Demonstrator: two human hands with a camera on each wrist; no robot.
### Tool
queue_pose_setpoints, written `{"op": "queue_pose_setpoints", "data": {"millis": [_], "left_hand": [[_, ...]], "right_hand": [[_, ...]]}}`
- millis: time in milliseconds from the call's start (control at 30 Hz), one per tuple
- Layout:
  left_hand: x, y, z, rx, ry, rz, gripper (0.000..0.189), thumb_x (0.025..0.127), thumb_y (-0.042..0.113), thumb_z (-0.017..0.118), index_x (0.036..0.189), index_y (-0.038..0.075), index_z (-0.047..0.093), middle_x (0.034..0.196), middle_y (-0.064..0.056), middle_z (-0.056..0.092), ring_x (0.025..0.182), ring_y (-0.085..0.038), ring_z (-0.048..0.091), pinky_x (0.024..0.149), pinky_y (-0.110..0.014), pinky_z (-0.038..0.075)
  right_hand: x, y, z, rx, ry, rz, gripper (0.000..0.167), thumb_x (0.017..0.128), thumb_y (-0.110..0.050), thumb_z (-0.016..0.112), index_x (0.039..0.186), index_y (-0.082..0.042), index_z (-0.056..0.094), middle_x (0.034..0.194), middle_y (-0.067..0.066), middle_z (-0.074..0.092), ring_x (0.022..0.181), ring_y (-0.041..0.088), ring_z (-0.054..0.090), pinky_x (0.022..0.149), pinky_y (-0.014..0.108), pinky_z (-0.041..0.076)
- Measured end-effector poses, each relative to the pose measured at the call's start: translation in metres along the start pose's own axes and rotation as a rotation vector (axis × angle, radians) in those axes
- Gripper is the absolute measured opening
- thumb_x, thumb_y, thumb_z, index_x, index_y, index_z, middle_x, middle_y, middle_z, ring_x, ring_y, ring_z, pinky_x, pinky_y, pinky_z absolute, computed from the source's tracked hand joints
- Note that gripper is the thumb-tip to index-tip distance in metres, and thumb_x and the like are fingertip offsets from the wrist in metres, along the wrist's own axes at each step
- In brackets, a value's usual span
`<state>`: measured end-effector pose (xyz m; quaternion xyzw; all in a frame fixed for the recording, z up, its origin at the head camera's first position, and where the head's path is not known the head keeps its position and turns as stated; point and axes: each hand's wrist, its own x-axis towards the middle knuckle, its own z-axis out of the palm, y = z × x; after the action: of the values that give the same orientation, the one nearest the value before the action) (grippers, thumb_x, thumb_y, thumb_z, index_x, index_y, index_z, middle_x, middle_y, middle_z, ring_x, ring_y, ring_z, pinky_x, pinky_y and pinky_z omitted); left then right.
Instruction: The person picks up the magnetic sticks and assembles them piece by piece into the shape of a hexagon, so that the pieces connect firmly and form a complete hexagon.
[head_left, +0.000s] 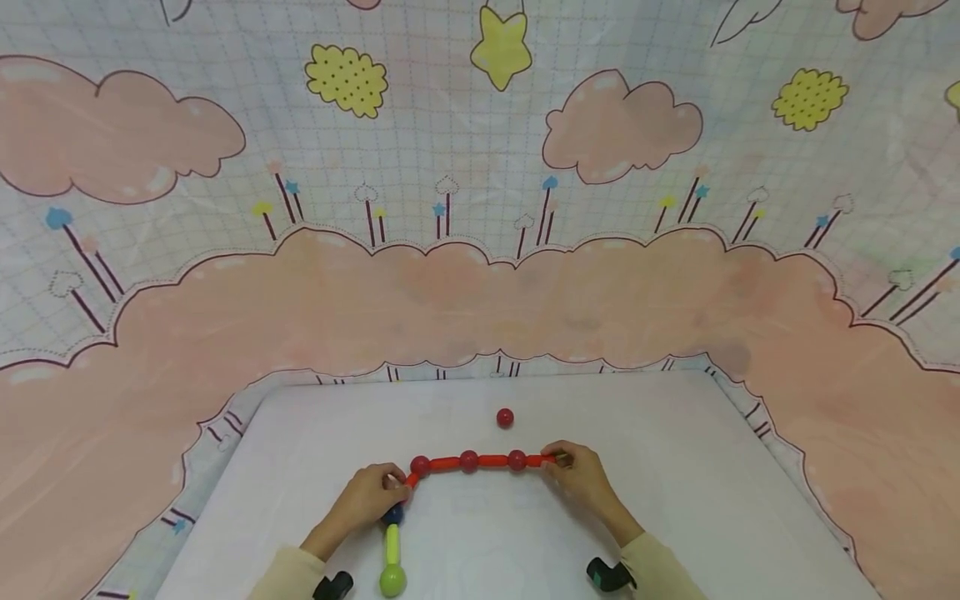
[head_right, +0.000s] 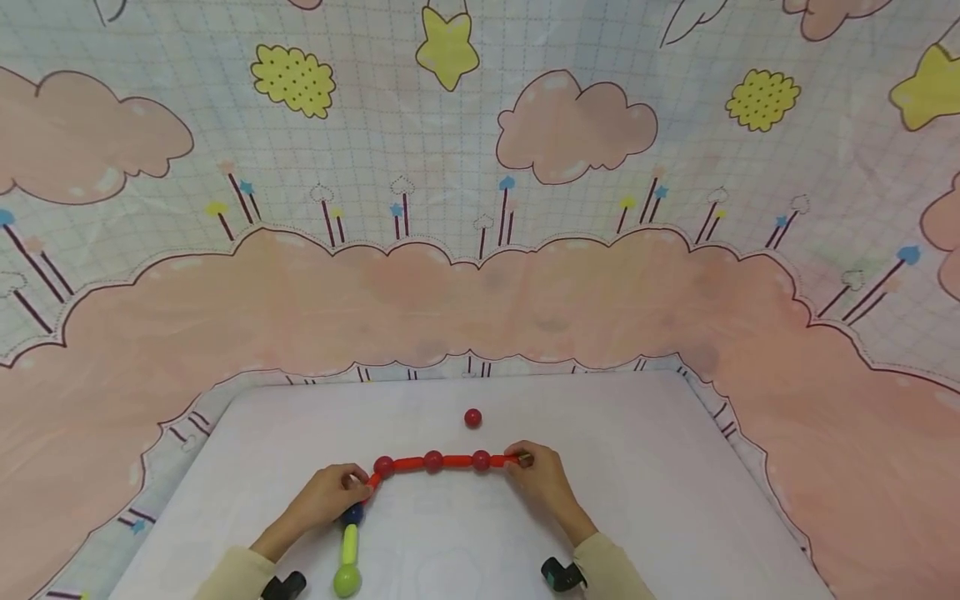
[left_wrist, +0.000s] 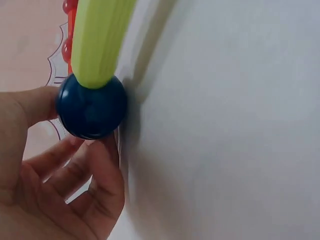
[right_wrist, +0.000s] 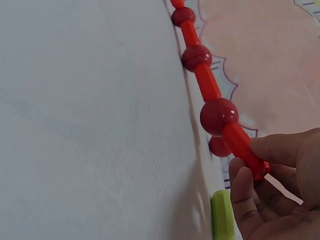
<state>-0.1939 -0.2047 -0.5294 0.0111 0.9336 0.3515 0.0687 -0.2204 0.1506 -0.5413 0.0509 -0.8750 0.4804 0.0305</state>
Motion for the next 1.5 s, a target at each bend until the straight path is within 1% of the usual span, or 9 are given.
{"op": "queue_pose_setpoints", "data": {"millis": [267,400,500,600,700,900,1267,1400,1500], "left_hand": [[-0.011,-0.001,0.011,-0.044,0.067,-0.031,0.019,0.084,0.023,0.073,0.09,0.007,0.067,0.066,0.001,0.058,0.058,-0.012,0.051,0.051,-0.025,0.04],[-0.007,0.003,0.001,0.005,0.063,-0.023,0.022,0.086,0.027,0.074,0.091,0.008,0.066,0.072,0.0,0.059,0.064,-0.014,0.051,0.055,-0.027,0.041],[0.005,0.006,-0.005,0.05,0.031,0.058,0.027,0.085,0.026,0.076,0.105,0.009,0.066,0.09,-0.002,0.063,0.081,-0.016,0.056,0.067,-0.033,0.05],[0.019,0.009,-0.005,0.078,-0.028,0.164,0.037,0.084,0.02,0.077,0.118,0.012,0.065,0.106,-0.003,0.064,0.093,-0.017,0.056,0.081,-0.037,0.052],[0.028,0.009,-0.001,0.136,-0.075,0.229,0.035,0.085,0.023,0.076,0.117,0.014,0.066,0.102,0.0,0.064,0.089,-0.015,0.054,0.077,-0.032,0.049],[0.031,0.011,0.006,0.159,-0.049,0.18,0.022,0.086,0.027,0.074,0.104,0.015,0.069,0.082,0.003,0.058,0.073,-0.013,0.048,0.06,-0.025,0.039],[0.009,0.009,0.011,0.151,0.059,0.089,0.017,0.084,0.028,0.074,0.091,0.014,0.067,0.063,0.004,0.05,0.056,-0.011,0.045,0.05,-0.023,0.031],[0.003,0.006,0.011,0.142,0.078,0.076,0.017,0.083,0.027,0.075,0.089,0.013,0.067,0.064,0.003,0.05,0.058,-0.012,0.045,0.05,-0.023,0.03],[0.001,0.006,0.008,0.139,0.074,0.055,0.019,0.083,0.027,0.075,0.093,0.012,0.068,0.07,0.002,0.055,0.063,-0.013,0.048,0.053,-0.024,0.035]], "right_hand": [[0.008,-0.002,0.009,0.023,-0.017,-0.007,0.013,0.086,-0.003,0.072,0.097,-0.009,0.072,0.094,0.007,0.07,0.073,0.014,0.057,0.058,0.021,0.05],[0.011,-0.001,0.012,0.014,-0.018,-0.008,0.014,0.086,-0.003,0.072,0.098,-0.01,0.072,0.093,0.007,0.07,0.072,0.014,0.057,0.058,0.021,0.05],[0.012,-0.001,0.012,0.01,-0.016,-0.013,0.014,0.086,-0.003,0.072,0.098,-0.009,0.072,0.093,0.007,0.069,0.071,0.013,0.057,0.058,0.021,0.05],[0.013,-0.004,0.012,0.023,-0.021,-0.016,0.013,0.086,-0.001,0.071,0.098,-0.007,0.072,0.096,0.009,0.069,0.072,0.013,0.056,0.058,0.02,0.049],[0.014,-0.005,0.014,0.036,-0.039,-0.027,0.013,0.087,-0.002,0.07,0.099,-0.006,0.071,0.098,0.01,0.069,0.074,0.014,0.056,0.058,0.02,0.049],[0.017,-0.006,0.019,0.046,-0.064,-0.034,0.013,0.087,-0.003,0.07,0.1,-0.006,0.071,0.101,0.011,0.069,0.076,0.013,0.057,0.059,0.021,0.049],[0.025,-0.012,0.036,0.075,-0.123,-0.036,0.014,0.088,-0.006,0.07,0.102,-0.007,0.07,0.105,0.011,0.068,0.077,0.014,0.058,0.061,0.021,0.051],[0.028,-0.015,0.041,0.074,-0.135,-0.032,0.014,0.088,-0.007,0.07,0.103,-0.008,0.07,0.105,0.01,0.068,0.078,0.014,0.058,0.062,0.021,0.051],[0.029,-0.016,0.042,0.065,-0.14,-0.029,0.014,0.088,-0.008,0.07,0.102,-0.009,0.07,0.105,0.009,0.068,0.08,0.014,0.059,0.064,0.022,0.052]]}}
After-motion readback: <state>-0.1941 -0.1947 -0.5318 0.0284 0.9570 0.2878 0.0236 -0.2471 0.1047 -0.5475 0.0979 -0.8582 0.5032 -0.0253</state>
